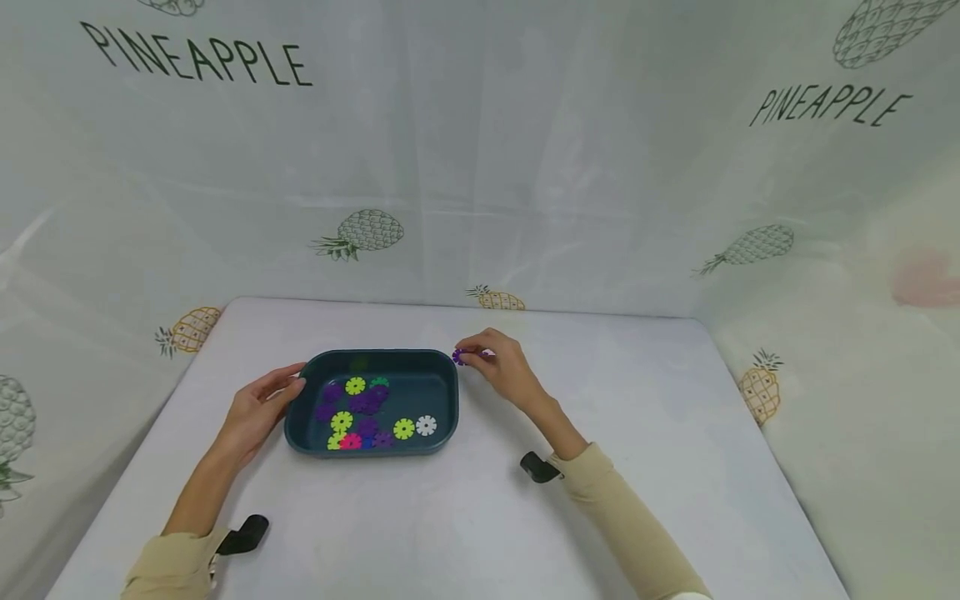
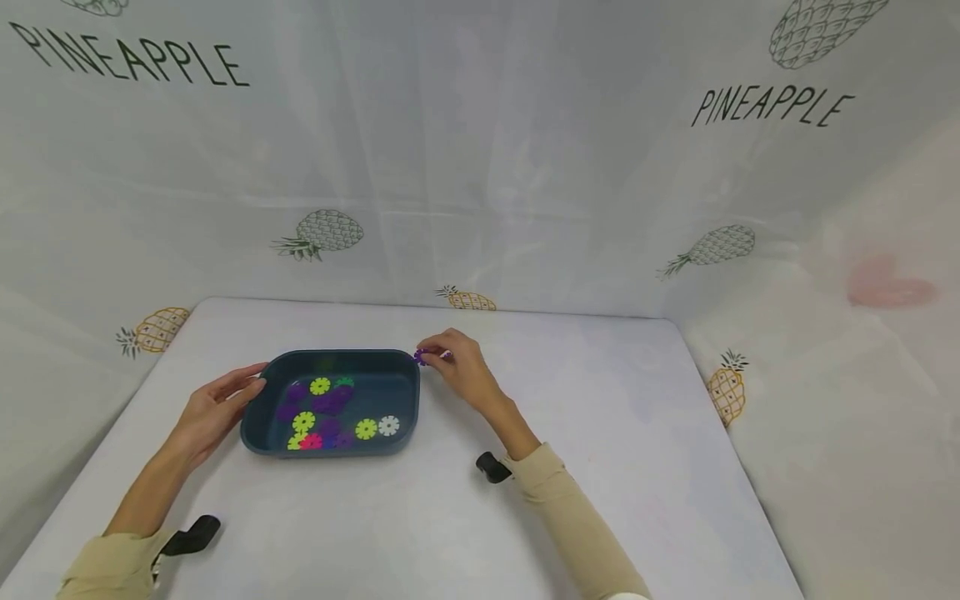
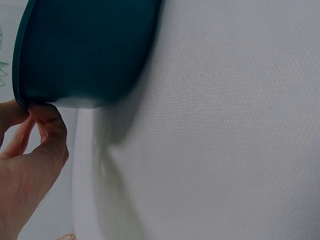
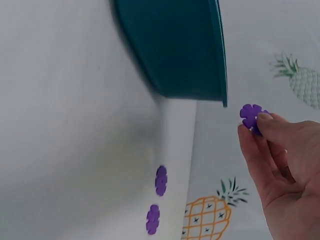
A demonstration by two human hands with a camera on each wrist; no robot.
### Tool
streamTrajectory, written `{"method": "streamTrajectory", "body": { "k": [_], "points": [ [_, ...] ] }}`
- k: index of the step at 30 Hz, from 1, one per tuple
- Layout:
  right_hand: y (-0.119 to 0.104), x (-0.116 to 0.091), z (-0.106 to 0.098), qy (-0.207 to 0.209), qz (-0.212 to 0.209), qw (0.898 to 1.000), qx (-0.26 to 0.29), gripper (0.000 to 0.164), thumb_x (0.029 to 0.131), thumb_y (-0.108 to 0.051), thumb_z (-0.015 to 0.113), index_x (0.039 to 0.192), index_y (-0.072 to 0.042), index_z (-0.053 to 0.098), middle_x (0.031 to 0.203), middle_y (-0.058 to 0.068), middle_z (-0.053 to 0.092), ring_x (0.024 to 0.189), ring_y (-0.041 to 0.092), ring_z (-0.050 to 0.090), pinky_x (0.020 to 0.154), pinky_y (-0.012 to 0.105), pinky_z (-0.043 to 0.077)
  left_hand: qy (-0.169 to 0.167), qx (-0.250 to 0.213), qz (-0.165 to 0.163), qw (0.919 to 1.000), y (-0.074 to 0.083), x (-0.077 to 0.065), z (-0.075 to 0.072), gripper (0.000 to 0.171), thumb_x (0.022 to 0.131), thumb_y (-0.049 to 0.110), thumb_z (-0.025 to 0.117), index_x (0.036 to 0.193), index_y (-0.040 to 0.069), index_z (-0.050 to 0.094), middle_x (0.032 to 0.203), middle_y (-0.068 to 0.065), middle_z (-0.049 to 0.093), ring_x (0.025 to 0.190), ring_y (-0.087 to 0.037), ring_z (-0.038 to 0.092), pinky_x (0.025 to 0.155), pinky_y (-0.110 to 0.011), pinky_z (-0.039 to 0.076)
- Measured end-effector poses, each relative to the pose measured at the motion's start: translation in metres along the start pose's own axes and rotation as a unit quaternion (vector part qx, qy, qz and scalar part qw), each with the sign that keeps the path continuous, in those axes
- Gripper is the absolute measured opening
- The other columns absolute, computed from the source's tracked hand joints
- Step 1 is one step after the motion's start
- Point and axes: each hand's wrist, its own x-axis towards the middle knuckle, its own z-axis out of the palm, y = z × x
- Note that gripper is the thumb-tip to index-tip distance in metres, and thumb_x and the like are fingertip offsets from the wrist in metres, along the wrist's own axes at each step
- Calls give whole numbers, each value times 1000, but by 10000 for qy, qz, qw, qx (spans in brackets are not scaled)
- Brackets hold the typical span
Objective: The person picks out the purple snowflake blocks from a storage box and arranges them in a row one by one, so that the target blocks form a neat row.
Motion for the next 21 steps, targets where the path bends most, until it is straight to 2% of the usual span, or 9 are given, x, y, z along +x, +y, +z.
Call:
{"method": "streamTrajectory", "body": {
  "k": [8,21],
  "points": [
    [22,-13,-15,401,578,9975,54,17,94,-2,73,111,-1,76,101,11,68,94,24,69,82,34,61,-24,-36,80,10000,-2,0,-1,64,101,46,63,152,8,49,123,4,52,104,3,56,87,-8,48],
    [55,-32,-28,896,1046,9902,-220,14,95,-4,74,109,-3,76,99,11,71,94,28,69,81,40,61,-1,-65,21,10000,-1,0,0,65,101,46,64,152,9,49,128,0,52,106,3,56,87,-8,48]
  ]
}}
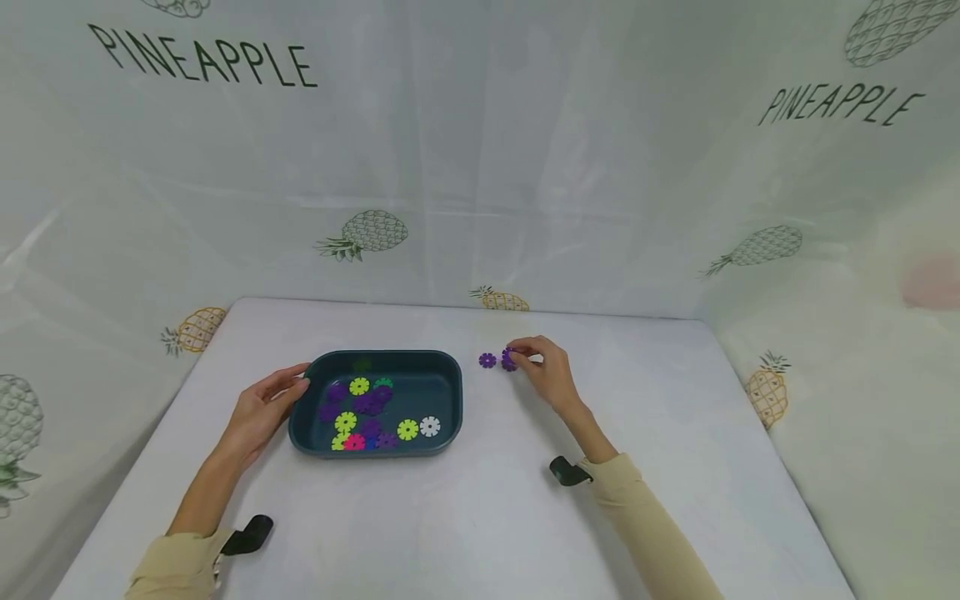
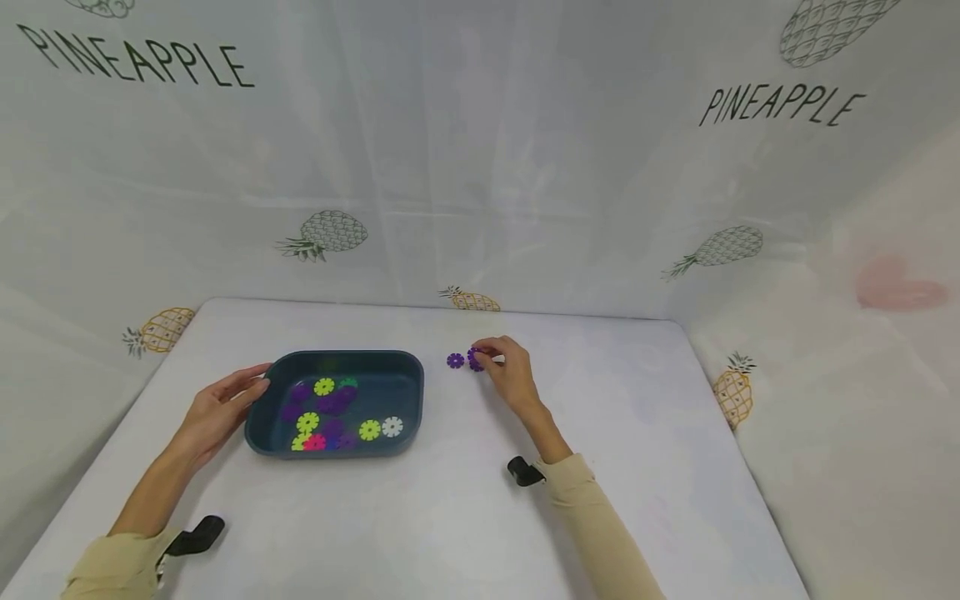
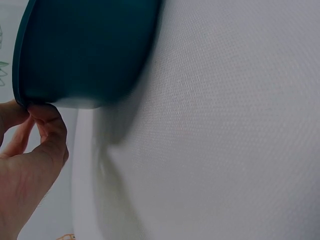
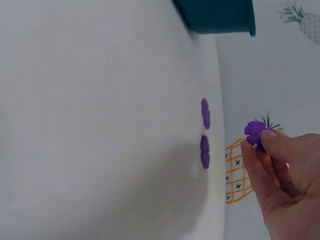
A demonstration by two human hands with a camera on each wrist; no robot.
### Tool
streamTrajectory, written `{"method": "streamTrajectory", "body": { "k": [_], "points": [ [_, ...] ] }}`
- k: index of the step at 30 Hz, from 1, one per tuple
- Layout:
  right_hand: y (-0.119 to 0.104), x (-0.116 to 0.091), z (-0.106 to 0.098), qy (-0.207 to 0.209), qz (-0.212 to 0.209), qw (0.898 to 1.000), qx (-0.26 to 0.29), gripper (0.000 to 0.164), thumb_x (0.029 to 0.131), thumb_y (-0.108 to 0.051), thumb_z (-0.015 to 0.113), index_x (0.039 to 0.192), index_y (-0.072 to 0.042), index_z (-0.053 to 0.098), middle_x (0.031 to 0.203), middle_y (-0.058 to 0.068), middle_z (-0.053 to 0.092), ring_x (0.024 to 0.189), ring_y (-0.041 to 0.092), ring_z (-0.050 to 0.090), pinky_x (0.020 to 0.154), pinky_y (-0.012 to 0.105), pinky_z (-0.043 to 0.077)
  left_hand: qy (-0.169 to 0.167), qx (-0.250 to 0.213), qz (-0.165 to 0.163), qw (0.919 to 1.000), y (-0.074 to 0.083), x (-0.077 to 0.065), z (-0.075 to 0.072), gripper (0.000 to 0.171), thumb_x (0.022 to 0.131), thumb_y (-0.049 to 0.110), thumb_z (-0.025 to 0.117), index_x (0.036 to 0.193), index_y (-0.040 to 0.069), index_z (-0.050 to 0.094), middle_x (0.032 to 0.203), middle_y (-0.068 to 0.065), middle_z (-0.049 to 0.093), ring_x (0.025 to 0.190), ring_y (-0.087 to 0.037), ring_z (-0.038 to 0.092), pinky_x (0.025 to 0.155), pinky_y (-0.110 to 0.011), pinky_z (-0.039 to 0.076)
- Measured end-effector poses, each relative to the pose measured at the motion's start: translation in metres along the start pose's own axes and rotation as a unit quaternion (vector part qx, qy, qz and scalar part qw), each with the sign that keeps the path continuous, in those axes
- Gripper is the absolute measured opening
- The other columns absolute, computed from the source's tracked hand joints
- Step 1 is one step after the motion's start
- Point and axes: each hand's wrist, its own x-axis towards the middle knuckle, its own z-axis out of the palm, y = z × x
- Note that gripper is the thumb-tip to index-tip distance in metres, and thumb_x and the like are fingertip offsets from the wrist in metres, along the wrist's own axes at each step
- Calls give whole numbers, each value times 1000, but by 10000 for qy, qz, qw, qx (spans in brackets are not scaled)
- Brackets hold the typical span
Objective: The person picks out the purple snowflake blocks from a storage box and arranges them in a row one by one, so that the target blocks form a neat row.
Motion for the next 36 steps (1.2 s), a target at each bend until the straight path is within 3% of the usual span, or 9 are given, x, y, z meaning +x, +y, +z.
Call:
{"method": "streamTrajectory", "body": {
  "k": [8,14,25,36],
  "points": [
    [20,-5,-4,253,639,9976,65,15,95,-3,73,110,-3,76,102,15,71,97,31,68,88,45,59,14,-2,-30,10000,0,2,2,65,101,46,64,152,8,48,128,-1,53,105,1,55,87,-9,49],
    [29,-7,-6,214,861,9961,-17,18,95,-3,72,113,0,74,106,17,71,100,33,67,91,46,58,23,-34,-160,9999,-2,6,4,65,102,42,63,155,8,45,133,-5,50,105,1,55,87,-9,49],
    [43,-9,-9,282,894,9955,-158,19,95,-1,72,113,2,74,106,20,71,100,36,68,92,47,57,-16,62,-151,9999,0,3,3,66,103,44,61,155,8,44,142,-12,47,107,2,54,87,-7,47],
    [44,-6,-10,-187,802,9949,-591,20,97,0,68,115,7,72,105,22,68,99,36,64,89,47,54,16,-14,-81,10000,2,1,1,65,103,43,62,154,6,45,131,-5,51,107,1,55,88,-7,47]
  ]
}}
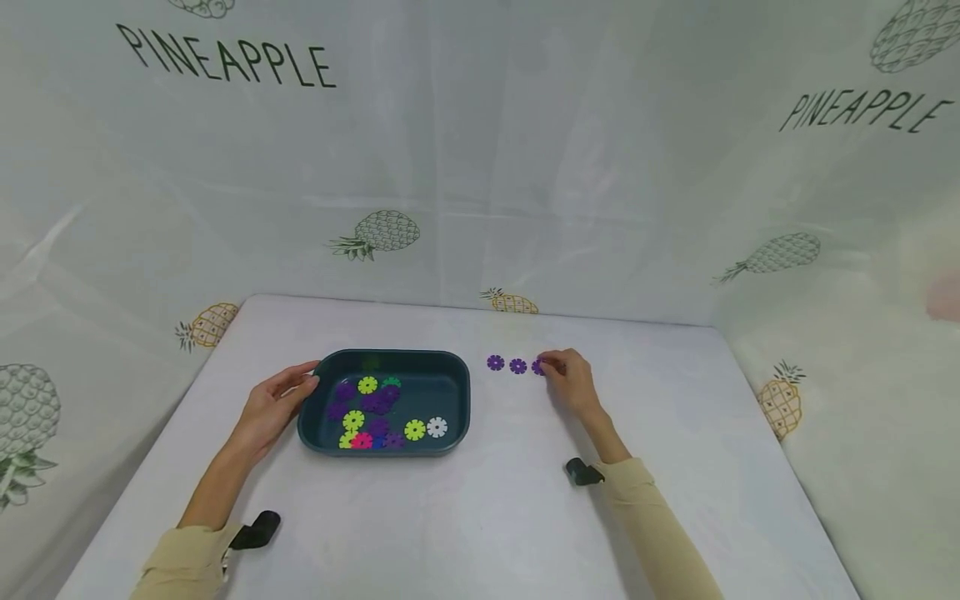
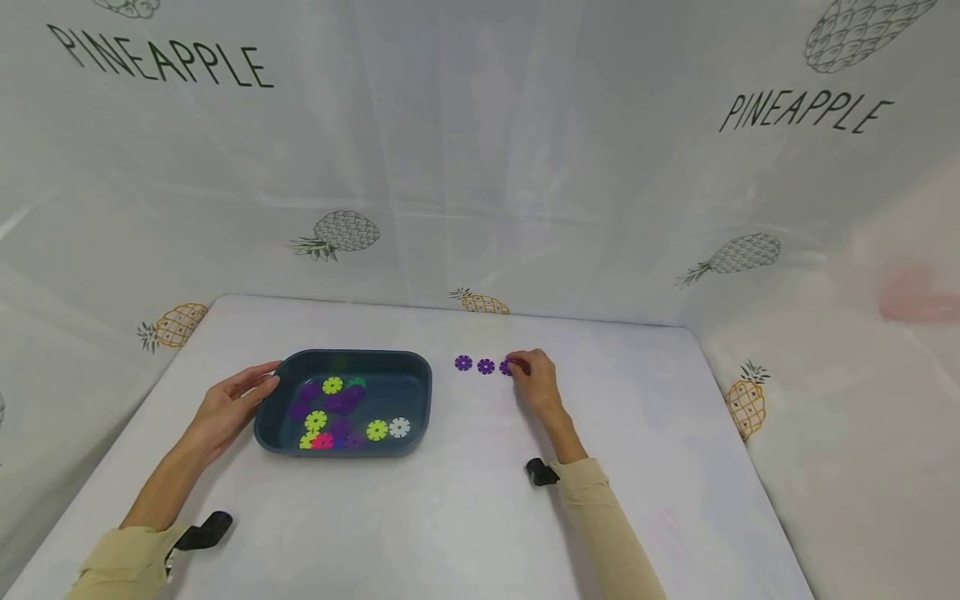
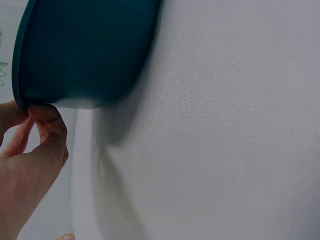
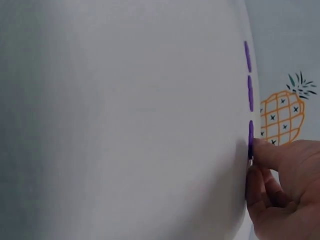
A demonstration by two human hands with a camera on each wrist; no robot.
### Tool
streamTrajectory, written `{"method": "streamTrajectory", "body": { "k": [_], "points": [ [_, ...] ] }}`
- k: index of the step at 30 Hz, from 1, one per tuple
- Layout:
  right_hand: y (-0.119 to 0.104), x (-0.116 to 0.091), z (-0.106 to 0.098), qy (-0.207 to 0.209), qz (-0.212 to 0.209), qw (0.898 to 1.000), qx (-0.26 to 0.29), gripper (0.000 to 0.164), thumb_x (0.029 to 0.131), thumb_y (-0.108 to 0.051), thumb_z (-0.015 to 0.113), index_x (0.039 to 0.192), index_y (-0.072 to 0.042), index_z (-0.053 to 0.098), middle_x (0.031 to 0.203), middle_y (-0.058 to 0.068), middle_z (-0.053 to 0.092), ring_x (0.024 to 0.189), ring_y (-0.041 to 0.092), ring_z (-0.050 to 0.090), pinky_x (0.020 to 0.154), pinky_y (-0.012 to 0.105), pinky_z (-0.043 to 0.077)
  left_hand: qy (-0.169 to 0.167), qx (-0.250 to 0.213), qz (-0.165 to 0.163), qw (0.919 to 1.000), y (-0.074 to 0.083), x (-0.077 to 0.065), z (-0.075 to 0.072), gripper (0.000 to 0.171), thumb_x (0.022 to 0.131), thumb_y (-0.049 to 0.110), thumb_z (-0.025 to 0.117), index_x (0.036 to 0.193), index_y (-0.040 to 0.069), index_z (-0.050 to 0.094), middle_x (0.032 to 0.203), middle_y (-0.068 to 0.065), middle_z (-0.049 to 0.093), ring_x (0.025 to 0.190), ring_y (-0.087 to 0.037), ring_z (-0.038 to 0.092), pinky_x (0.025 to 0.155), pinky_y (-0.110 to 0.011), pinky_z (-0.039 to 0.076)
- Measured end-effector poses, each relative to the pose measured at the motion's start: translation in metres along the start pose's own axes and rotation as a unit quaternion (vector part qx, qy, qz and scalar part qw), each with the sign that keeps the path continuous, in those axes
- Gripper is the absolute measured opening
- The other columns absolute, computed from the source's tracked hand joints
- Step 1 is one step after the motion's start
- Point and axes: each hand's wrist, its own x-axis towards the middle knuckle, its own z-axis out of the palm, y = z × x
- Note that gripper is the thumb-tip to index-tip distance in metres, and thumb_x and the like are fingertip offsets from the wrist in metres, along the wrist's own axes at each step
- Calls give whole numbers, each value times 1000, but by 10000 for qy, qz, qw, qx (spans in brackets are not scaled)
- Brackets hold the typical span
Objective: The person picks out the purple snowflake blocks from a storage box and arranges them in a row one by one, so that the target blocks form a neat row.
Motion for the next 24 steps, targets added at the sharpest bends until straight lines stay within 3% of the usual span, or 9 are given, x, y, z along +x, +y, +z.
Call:
{"method": "streamTrajectory", "body": {
  "k": [11,16,24],
  "points": [
    [-12,2,-2,4,-94,9999,-90,18,101,-2,63,115,8,70,105,22,66,97,36,65,88,48,55,-9,185,38,9998,1,0,0,66,103,46,60,154,7,45,143,-15,46,106,4,54,87,-6,46],
    [-27,5,0,-178,-95,9998,-15,20,100,-1,62,117,8,68,108,23,66,99,36,66,89,47,56,-13,170,90,9998,0,-2,-1,66,102,47,60,153,7,47,140,-12,47,107,3,54,87,-6,46],
    [-55,6,3,-335,-433,9985,8,18,99,0,64,115,8,68,107,21,67,98,33,66,86,44,57,-22,86,100,9999,-2,-2,-1,65,102,47,61,153,9,47,140,-12,47,106,6,55,87,-6,46]
  ]
}}
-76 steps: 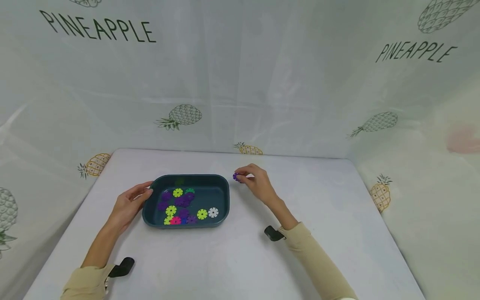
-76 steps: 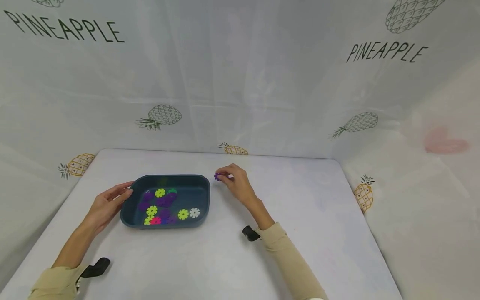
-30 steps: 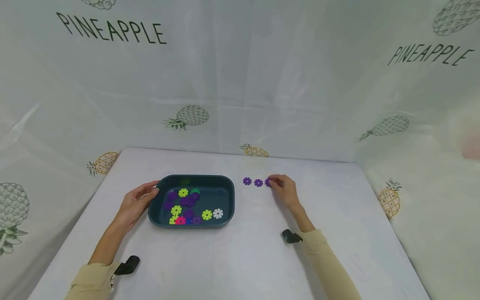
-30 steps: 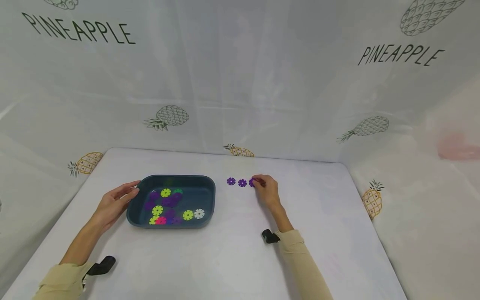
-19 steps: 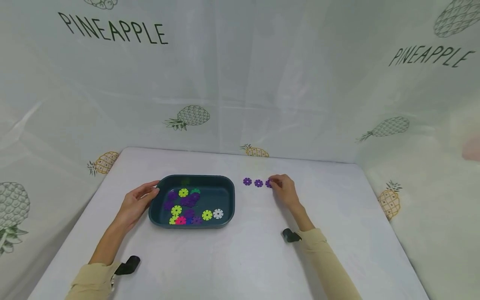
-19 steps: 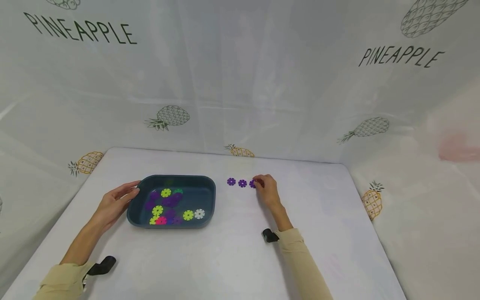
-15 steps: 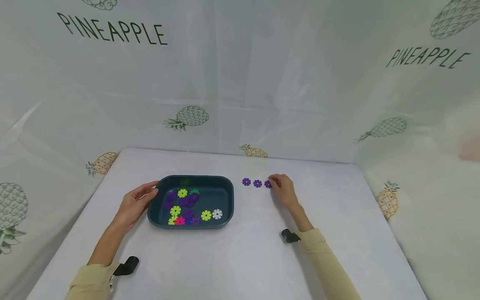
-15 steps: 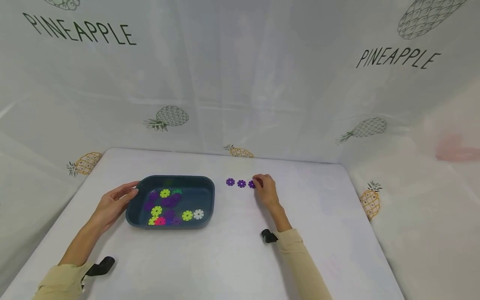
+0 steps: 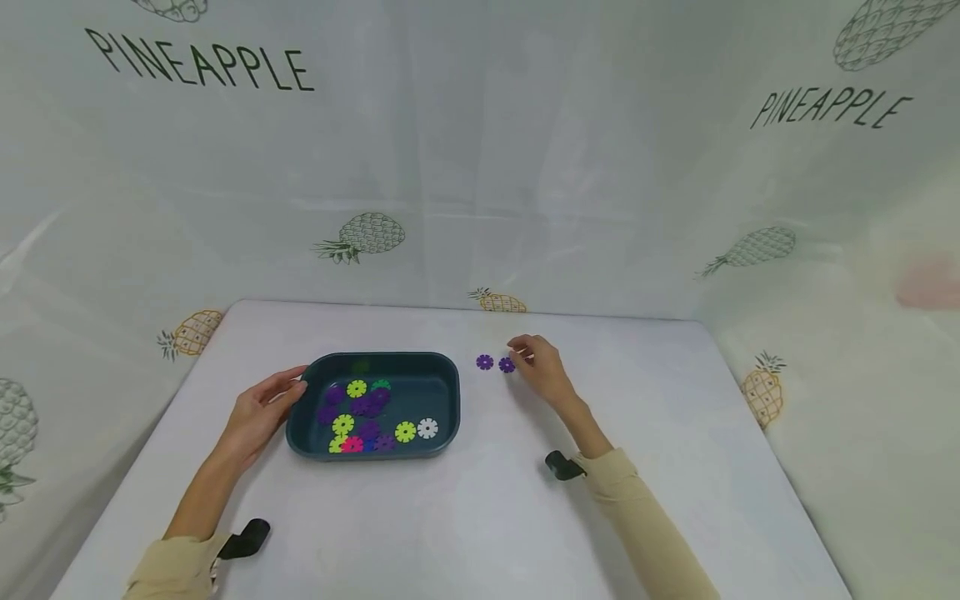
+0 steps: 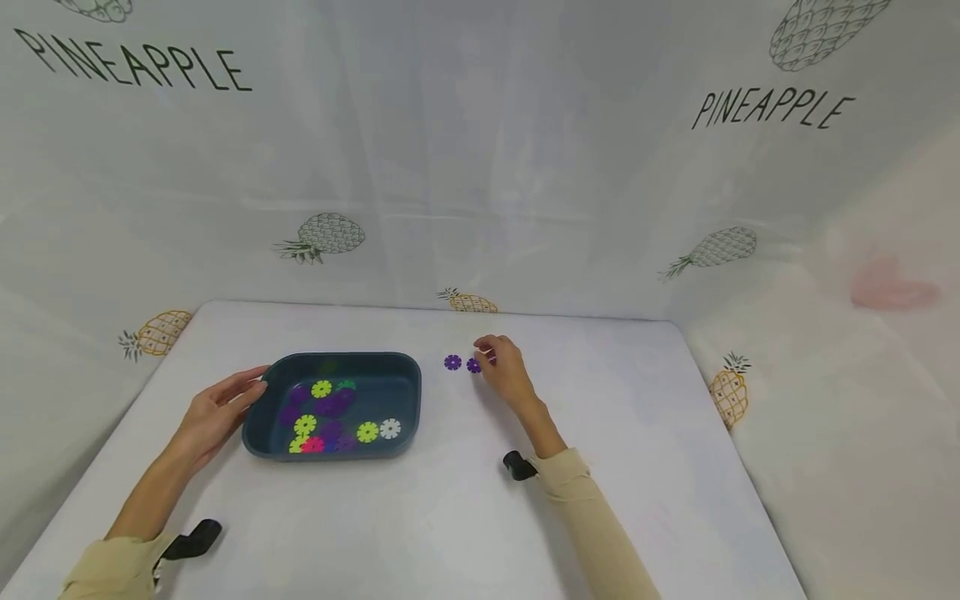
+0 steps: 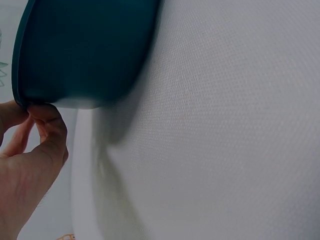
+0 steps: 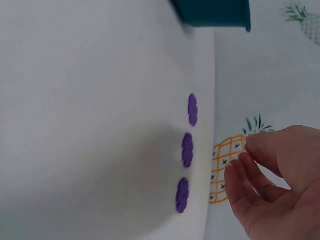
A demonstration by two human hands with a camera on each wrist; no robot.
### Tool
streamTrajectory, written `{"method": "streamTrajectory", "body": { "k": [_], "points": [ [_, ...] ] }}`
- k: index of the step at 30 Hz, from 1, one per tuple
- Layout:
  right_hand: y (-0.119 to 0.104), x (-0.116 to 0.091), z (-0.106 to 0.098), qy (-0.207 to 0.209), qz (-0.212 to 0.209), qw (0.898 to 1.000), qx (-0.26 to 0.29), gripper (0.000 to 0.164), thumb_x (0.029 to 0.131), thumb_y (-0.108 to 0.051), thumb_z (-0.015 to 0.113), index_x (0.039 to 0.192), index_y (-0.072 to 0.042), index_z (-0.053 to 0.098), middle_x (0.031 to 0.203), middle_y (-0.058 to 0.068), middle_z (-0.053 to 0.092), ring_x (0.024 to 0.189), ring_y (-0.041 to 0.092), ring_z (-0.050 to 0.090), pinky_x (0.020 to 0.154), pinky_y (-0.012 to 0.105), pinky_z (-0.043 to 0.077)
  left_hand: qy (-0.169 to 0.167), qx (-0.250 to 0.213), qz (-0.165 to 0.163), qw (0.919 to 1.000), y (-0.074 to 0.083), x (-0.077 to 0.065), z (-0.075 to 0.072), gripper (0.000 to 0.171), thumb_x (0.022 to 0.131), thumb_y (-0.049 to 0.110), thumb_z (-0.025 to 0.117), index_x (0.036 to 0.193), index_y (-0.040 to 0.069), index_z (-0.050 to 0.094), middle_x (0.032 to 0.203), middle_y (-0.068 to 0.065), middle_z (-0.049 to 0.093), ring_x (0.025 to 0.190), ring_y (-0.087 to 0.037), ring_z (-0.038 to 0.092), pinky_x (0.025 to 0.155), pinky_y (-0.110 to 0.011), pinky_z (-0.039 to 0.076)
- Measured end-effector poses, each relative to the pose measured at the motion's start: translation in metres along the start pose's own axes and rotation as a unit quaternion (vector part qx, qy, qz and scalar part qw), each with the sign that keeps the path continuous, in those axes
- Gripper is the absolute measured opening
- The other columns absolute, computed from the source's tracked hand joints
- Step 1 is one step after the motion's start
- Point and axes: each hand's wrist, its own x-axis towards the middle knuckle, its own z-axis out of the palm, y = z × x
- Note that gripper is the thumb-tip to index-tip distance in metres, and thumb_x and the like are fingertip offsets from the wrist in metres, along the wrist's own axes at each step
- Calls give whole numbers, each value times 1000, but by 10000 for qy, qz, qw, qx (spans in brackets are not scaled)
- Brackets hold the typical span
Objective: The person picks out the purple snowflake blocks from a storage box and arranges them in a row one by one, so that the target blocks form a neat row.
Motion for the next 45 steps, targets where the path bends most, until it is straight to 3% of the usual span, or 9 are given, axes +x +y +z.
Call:
{"method": "streamTrajectory", "body": {
  "k": [19,28,45],
  "points": [
    [-63,6,25,-591,-719,9955,194,14,101,-4,65,112,2,69,104,13,69,92,23,65,85,36,58,-20,-42,-4,10000,-1,1,-2,65,102,46,62,154,9,47,133,-5,50,106,4,55,86,-8,48],
    [-83,8,47,-1168,-1132,9861,346,17,101,-6,65,116,3,67,108,14,69,98,24,66,87,31,57,-26,-35,-37,10000,1,1,-1,66,102,47,61,154,9,46,140,-11,47,106,5,54,86,-7,48],
    [-99,2,98,-2110,-1665,9619,503,22,101,-5,65,120,7,65,111,15,69,97,21,67,83,19,53,10,-173,-76,9998,-1,3,0,65,100,47,64,153,10,49,128,1,52,105,2,56,86,-10,49]
  ]
}}
